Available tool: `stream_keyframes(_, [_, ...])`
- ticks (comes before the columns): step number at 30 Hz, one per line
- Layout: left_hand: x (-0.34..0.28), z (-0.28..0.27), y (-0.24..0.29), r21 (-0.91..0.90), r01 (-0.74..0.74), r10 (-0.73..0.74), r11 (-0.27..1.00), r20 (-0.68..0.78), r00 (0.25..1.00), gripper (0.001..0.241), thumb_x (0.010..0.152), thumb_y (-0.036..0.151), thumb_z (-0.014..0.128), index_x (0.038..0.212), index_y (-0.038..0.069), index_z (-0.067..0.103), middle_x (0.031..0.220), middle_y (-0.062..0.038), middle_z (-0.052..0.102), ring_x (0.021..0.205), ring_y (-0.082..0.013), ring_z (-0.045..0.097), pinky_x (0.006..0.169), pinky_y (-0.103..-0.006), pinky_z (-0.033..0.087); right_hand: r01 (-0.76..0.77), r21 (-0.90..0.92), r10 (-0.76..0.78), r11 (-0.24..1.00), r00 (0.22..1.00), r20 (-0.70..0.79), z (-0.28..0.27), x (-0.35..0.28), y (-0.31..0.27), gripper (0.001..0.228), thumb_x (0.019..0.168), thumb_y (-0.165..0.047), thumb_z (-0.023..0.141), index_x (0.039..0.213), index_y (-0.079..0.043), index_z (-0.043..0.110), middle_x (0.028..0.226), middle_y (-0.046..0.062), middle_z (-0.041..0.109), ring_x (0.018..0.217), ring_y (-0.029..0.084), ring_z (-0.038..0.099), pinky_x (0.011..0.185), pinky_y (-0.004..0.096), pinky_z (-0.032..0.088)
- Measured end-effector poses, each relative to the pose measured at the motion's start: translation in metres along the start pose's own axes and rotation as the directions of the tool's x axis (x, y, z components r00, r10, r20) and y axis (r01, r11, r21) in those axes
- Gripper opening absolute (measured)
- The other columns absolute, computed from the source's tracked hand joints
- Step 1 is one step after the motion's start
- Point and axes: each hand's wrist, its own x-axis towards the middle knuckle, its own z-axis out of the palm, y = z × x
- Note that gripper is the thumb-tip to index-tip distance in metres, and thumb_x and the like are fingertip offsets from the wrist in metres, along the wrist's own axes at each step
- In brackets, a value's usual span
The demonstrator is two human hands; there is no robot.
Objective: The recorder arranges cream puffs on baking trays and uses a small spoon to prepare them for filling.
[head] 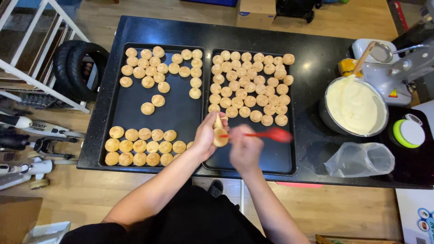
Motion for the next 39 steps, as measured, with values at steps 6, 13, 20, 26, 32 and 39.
stream_keyframes(6, [-0.002,-0.019,0.004,0.006,-0.048,0.048,0.999,0.000,0.999,0.033,0.108,0.036,0.039,0.115,0.011,0.059,0.089,-0.005,0.059,0.072,-0.0149,0.058,0.060,-0.0302,0.047,-0.194,0.064,0.177,0.979,0.962,0.208,0.022,0.002,-0.008,0.021,0.105,-0.007,0.055,0.085,-0.001,0.061,0.076,0.010,0.062,0.065,0.022,0.062,0.061,0.033,0.049])
stream_keyframes(13, [0.023,-0.046,-0.013,0.432,-0.490,0.553,0.757,-0.024,0.833,0.030,0.115,0.032,0.042,0.118,0.006,0.057,0.095,-0.005,0.056,0.084,-0.0124,0.054,0.077,-0.0295,0.048,0.007,-0.054,0.004,0.998,0.978,0.206,0.051,-0.015,0.008,0.016,0.104,-0.010,0.058,0.092,0.000,0.063,0.084,0.013,0.059,0.071,0.025,0.062,0.061,0.034,0.050])
stream_keyframes(20, [0.023,-0.061,0.001,0.743,-0.379,0.576,0.551,-0.010,0.817,0.032,0.109,0.031,0.043,0.115,0.004,0.057,0.097,-0.013,0.068,0.088,-0.0220,0.066,0.079,-0.0366,0.052,-0.708,0.178,0.707,0.684,0.703,0.081,0.081,-0.029,0.033,0.040,0.111,-0.031,0.043,0.083,-0.007,0.057,0.062,0.000,0.052,0.052,0.008,0.049,0.048,0.025,0.040])
stream_keyframes(26, [0.067,-0.147,0.012,0.913,-0.404,0.462,-0.049,0.379,0.801,0.036,0.101,0.026,0.059,0.123,0.000,0.049,0.117,-0.024,0.060,0.104,-0.0438,0.061,0.084,-0.0470,0.053,-0.717,0.267,0.730,0.644,0.680,0.066,0.074,-0.035,0.052,0.039,0.110,-0.034,0.043,0.085,-0.008,0.057,0.063,-0.002,0.053,0.051,0.006,0.049,0.046,0.022,0.039])
stream_keyframes(32, [0.045,-0.160,0.037,0.849,-0.403,0.152,-0.342,0.474,0.867,0.037,0.091,0.028,0.070,0.117,0.005,0.056,0.110,-0.015,0.059,0.104,-0.0389,0.059,0.088,-0.0482,0.047,-0.715,0.289,0.734,0.637,0.677,0.056,0.062,-0.046,0.071,0.037,0.111,-0.033,0.046,0.085,-0.008,0.058,0.063,-0.001,0.053,0.052,0.006,0.048,0.047,0.022,0.038])
stream_keyframes(39, [0.050,-0.188,0.041,0.709,-0.674,-0.065,-0.208,0.677,0.733,0.028,0.094,0.027,0.064,0.115,0.009,0.068,0.116,-0.008,0.062,0.108,-0.0308,0.061,0.094,-0.0448,0.048,-0.723,0.275,0.756,0.634,0.655,-0.021,0.051,-0.054,0.076,0.039,0.112,-0.032,0.046,0.084,-0.008,0.057,0.063,-0.001,0.053,0.052,0.006,0.046,0.047,0.022,0.036])
